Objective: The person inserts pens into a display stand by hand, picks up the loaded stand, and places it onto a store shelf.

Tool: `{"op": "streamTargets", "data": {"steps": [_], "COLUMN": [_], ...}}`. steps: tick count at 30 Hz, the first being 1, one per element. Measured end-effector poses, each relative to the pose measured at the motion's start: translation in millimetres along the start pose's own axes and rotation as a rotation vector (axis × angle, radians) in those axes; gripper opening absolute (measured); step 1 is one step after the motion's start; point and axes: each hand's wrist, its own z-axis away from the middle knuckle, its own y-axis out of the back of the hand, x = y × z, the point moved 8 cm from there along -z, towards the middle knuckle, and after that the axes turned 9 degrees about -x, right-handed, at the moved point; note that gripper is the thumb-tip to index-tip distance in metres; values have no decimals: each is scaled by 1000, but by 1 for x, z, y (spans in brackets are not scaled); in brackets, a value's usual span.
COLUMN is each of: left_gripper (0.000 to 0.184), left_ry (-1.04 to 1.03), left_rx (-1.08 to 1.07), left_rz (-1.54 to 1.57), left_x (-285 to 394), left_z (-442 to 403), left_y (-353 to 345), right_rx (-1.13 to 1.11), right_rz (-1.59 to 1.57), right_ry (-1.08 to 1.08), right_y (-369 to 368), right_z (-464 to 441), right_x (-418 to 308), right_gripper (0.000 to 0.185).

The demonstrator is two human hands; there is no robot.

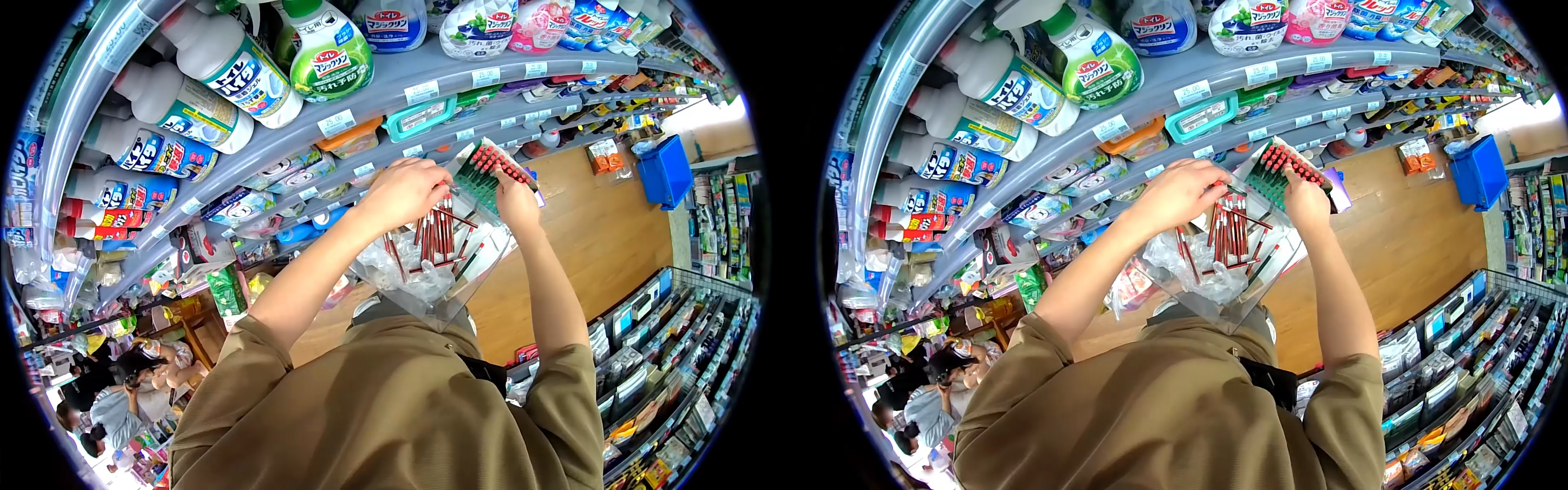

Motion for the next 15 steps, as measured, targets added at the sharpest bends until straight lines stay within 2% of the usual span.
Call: {"op": "streamTargets", "data": {"steps": [5, 12, 14, 15], "left_gripper": [23, 21, 23, 23], "left_ry": [15, -32, 3, -26], "left_rx": [-13, -2, -76, -48], "left_rz": [1, -26, -27, -26], "left_x": [-1, 11, 14, 17], "left_z": [2, -5, -13, -17], "left_y": [1, 7, 7, 7], "right_rx": [-31, 3, 1, 39], "right_rz": [-40, -118, -201, -443], "right_ry": [58, 81, 56, 47], "right_y": [-18, 2, 20, 29], "right_z": [12, 7, 9, 10], "right_x": [-4, -9, -5, 0], "right_gripper": [33, 32, 31, 35]}}
